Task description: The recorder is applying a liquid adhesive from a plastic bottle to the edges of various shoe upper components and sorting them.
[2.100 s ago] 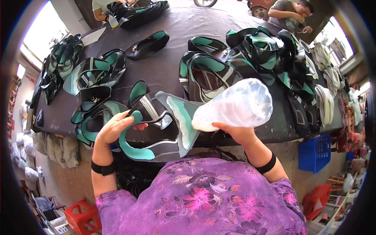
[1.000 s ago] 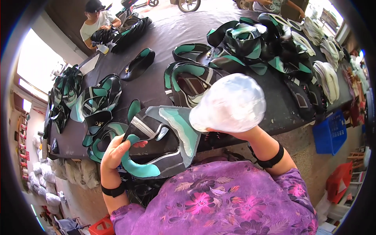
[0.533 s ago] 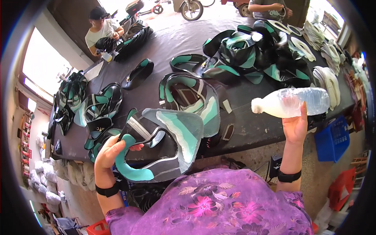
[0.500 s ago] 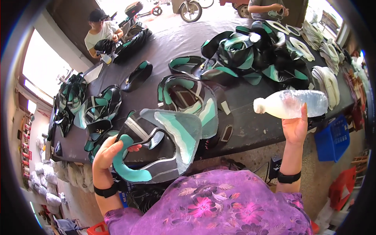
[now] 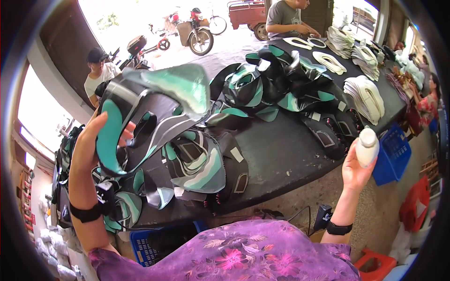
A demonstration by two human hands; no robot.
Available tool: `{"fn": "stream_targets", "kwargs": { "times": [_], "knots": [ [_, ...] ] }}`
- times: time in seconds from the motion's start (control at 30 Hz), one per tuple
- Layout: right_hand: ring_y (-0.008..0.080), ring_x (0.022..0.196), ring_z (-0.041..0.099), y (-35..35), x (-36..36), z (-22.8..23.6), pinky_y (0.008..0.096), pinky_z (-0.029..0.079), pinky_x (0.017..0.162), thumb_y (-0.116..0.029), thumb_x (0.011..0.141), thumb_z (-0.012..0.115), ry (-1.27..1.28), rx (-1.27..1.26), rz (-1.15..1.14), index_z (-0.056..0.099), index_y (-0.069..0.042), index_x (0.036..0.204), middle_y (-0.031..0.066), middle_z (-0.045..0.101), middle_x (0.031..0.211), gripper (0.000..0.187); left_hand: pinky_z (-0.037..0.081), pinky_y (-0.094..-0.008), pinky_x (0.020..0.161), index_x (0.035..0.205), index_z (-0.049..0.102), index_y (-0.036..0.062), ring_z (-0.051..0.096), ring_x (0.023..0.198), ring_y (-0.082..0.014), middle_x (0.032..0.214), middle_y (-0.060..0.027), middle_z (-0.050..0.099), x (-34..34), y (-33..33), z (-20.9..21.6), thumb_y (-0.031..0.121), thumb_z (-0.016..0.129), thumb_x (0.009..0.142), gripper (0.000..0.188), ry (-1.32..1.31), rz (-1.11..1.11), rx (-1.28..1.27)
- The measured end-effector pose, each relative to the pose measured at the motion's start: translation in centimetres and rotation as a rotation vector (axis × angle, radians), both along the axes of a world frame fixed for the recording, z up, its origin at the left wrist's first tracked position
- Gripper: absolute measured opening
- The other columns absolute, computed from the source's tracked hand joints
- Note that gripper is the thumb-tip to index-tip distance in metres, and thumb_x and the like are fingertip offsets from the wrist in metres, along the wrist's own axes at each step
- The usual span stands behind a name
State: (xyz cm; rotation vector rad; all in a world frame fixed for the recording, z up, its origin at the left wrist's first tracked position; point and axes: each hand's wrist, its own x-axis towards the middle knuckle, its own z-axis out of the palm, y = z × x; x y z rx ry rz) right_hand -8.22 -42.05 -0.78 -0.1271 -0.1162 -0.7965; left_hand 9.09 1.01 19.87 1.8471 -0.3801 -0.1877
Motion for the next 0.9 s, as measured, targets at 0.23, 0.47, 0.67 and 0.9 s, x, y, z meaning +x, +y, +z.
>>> {"fn": "stream_targets", "kwargs": {
  "times": [0.23, 0.47, 0.67, 0.9],
  "knots": [
    [0.0279, 0.100, 0.041, -4.8, -5.2, -1.4, 0.0367, 0.038, 0.084, -0.012, 0.065, 0.057, -0.131, -0.061, -0.229, 0.037, -0.002, 0.111, 0.0136, 0.040, 0.111, 0.051, 0.045, -0.0253, 0.052, 0.097, 0.037, 0.0025, 0.055, 0.062, -0.0179, 0.079, -0.0149, 0.054, 6.4, -5.1, 0.5, 0.029, 0.035, 0.080, 0.032, 0.088, -0.054, 0.119],
    [0.0287, 0.102, 0.039, -4.1, -8.7, -2.6, 0.0380, 0.037, 0.085, -0.010, 0.063, 0.060, -0.050, 0.007, -0.404, 0.038, -0.005, 0.111, 0.0117, 0.040, 0.112, 0.053, 0.046, -0.0333, 0.064, 0.095, 0.038, -0.0042, 0.055, 0.072, -0.0268, 0.082, -0.0189, 0.051, 14.2, -8.9, -2.1, 0.023, 0.037, 0.080, 0.031, 0.255, -0.138, -0.045],
    [0.0276, 0.102, 0.040, -1.8, -7.4, -3.0, 0.0377, 0.039, 0.083, -0.015, 0.065, 0.060, 0.066, 0.090, -0.307, 0.036, -0.004, 0.111, 0.0121, 0.041, 0.111, 0.053, 0.043, -0.0348, 0.066, 0.097, 0.042, 0.0051, 0.053, 0.073, -0.0225, 0.085, -0.0124, 0.052, 20.1, -13.3, -6.6, 0.032, 0.036, 0.080, 0.032, 0.238, -0.007, 0.035],
    [0.0233, 0.107, 0.035, 4.2, -1.6, -3.0, 0.0404, 0.026, 0.091, -0.017, 0.073, 0.053, 0.305, -0.156, 0.008, 0.032, -0.004, 0.114, 0.0099, 0.038, 0.115, 0.048, 0.022, -0.0342, 0.088, 0.112, 0.039, 0.0082, 0.031, 0.106, -0.0210, 0.113, -0.0129, 0.037, 18.9, -12.1, -10.7, 0.045, 0.039, 0.074, 0.052, 0.018, -0.078, 0.526]
  ]
}}
